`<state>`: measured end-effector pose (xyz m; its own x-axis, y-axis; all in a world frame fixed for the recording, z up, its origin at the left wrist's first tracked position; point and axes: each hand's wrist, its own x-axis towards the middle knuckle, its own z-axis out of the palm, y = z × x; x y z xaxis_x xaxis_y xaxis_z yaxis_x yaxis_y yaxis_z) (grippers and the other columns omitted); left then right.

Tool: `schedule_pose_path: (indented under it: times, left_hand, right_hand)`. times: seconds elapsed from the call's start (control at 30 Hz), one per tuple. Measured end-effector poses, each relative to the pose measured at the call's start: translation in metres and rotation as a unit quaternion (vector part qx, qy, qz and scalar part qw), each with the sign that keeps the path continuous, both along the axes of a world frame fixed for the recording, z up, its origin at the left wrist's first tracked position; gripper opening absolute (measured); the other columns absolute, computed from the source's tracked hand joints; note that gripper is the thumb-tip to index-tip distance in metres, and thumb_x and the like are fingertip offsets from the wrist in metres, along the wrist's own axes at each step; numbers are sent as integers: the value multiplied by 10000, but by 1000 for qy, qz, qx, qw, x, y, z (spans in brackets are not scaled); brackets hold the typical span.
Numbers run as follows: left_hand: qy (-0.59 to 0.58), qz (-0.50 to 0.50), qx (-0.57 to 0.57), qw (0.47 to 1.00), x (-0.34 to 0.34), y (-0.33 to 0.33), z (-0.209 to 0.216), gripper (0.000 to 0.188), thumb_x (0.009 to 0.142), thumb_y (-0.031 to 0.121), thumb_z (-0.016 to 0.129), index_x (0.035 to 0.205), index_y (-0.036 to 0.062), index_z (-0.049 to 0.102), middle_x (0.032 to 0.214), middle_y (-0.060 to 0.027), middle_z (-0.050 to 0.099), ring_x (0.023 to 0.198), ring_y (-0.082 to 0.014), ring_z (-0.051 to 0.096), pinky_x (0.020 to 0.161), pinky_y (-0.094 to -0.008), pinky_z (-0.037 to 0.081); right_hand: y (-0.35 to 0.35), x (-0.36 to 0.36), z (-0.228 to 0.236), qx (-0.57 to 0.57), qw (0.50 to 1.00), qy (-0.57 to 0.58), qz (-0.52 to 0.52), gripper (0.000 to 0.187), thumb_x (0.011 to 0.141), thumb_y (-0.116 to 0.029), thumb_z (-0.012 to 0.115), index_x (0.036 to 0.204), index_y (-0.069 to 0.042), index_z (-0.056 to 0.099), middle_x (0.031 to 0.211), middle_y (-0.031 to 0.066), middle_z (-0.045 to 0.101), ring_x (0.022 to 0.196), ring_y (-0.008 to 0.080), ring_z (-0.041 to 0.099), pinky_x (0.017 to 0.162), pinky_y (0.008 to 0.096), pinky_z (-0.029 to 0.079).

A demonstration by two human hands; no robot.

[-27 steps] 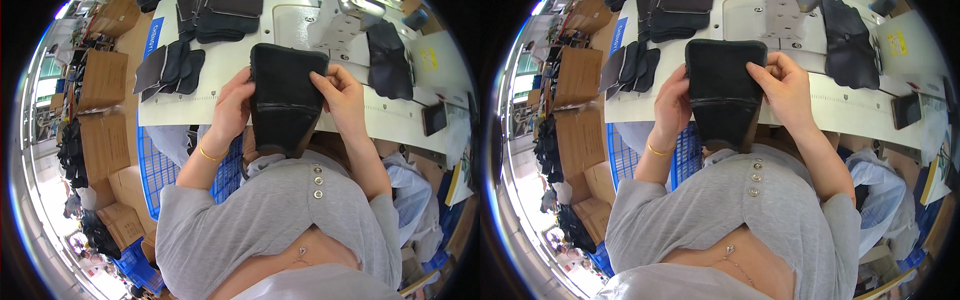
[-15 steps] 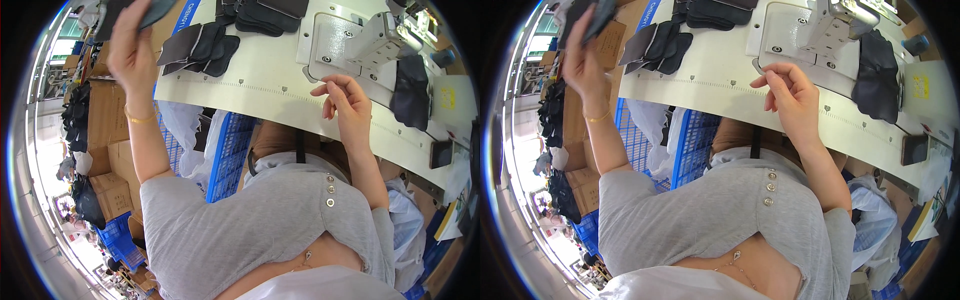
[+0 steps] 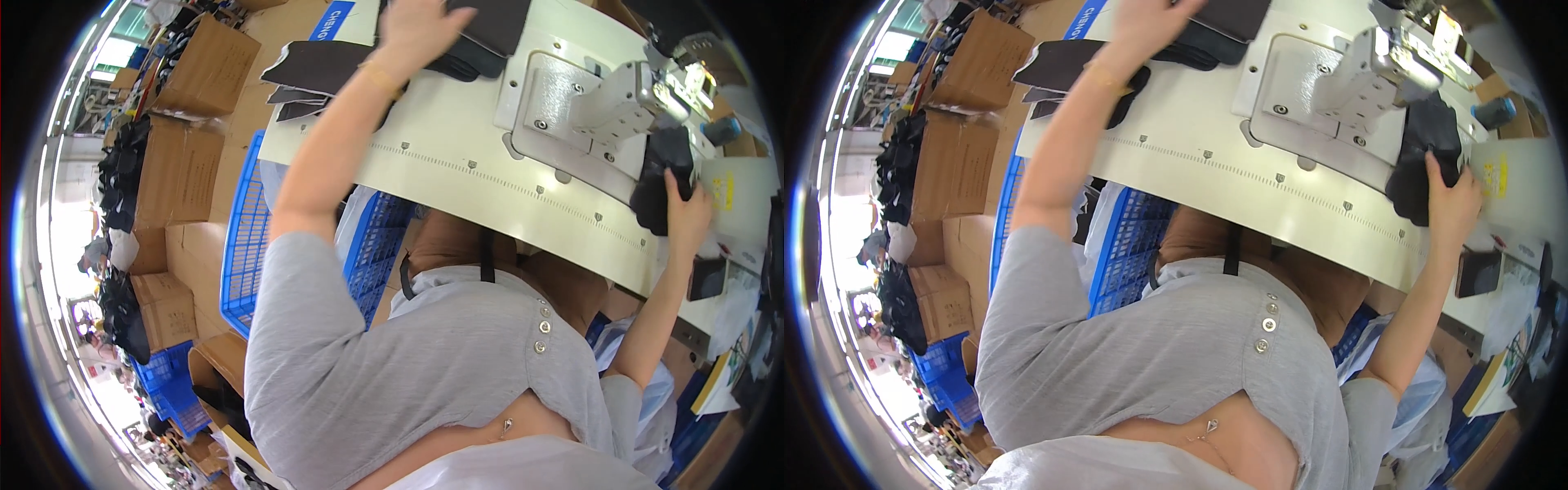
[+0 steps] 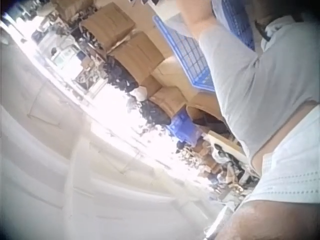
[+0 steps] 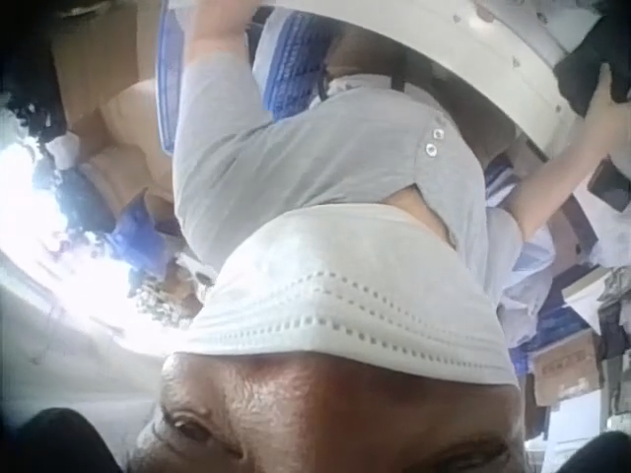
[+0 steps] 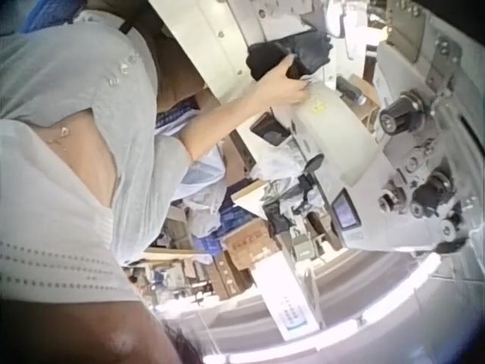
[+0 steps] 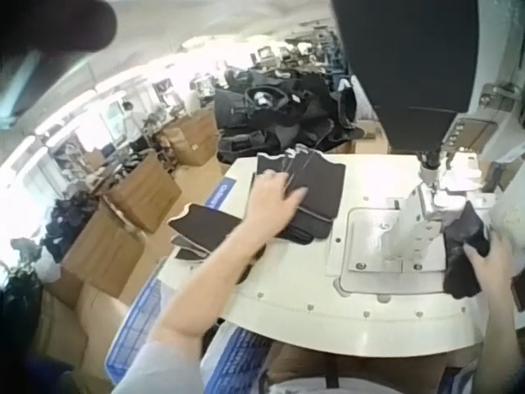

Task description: The recorder is using an industrial sewing machine to stitch together pieces of black material for shoe construction.

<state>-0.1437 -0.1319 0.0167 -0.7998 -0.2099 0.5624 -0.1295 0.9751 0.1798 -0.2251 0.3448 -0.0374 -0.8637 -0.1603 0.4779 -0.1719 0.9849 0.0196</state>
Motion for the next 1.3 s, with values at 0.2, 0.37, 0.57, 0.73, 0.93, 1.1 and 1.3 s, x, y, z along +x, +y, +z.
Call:
schedule_pose_path:
  times: [0.2, 0.37, 0.57, 0.73, 0.93, 1.1, 1.3]
  left_hand:
    - [-30, 86, -3, 996, -33, 68, -5, 366, 807, 239, 755, 1063, 35, 590, 1124, -182, 569, 1151, -347, 549, 947, -427, 452]
    - [78, 57, -95, 991, -50, 73, -37, 110, 890, 136, 549, 945, 46, 581, 1032, -149, 598, 1077, -318, 587, 867, -431, 480]
    - [53, -4, 219, 974, -34, 69, -14, 169, 883, 161, 635, 895, 15, 551, 831, -185, 623, 876, -370, 638, 749, -447, 511]
    - [33, -53, 572, 818, 5, 90, -39, 411, 803, 136, 816, 1119, -87, 677, 1005, -169, 723, 956, -266, 698, 880, -318, 537]
    - [-201, -166, 596, 759, 41, 106, -59, 424, 873, 78, 728, 1248, -76, 605, 1186, -162, 680, 1063, -198, 646, 943, -318, 523]
    - [-69, -201, 559, 801, 70, 124, -40, 472, 892, 56, 692, 1321, -51, 526, 1213, -148, 659, 1083, -190, 639, 982, -322, 506]
    - [-137, -225, 887, 380, 115, 162, -13, 464, 818, 34, 793, 1237, -49, 612, 1185, -133, 681, 1075, -219, 663, 964, -339, 532]
  right_hand:
    - [1, -1, -16, 12, 1000, -25, -8, 734, 861, -602, 663, 1223, 37, 649, 1179, 242, 618, 1145, 401, 563, 997, 462, 449]
    - [-5, 2, -17, 20, 999, 28, 3, 731, 848, -607, 679, 1216, 23, 649, 1141, 221, 618, 1101, 392, 581, 951, 472, 466]
    - [-11, 7, -10, 48, 996, 70, -5, 680, 833, -606, 694, 1201, -35, 665, 1111, 180, 620, 1059, 365, 596, 893, 469, 478]
    - [-12, 11, -4, 59, 996, 69, -25, 597, 821, -559, 725, 1183, -86, 683, 1121, 144, 624, 1069, 342, 596, 894, 463, 475]
    - [-26, 15, 6, 1, 988, 138, 70, 393, 846, -358, 757, 1084, -62, 656, 1048, 94, 650, 1062, 311, 601, 902, 443, 467]
    - [-22, 29, 21, -269, 944, 136, 132, 226, 979, -217, 666, 1051, -11, 604, 1013, 150, 702, 887, 237, 697, 767, 334, 545]
    - [-60, 112, 31, -547, 814, -9, 194, 194, 943, -33, 685, 1090, -7, 561, 977, 48, 640, 892, 78, 618, 787, 209, 508]
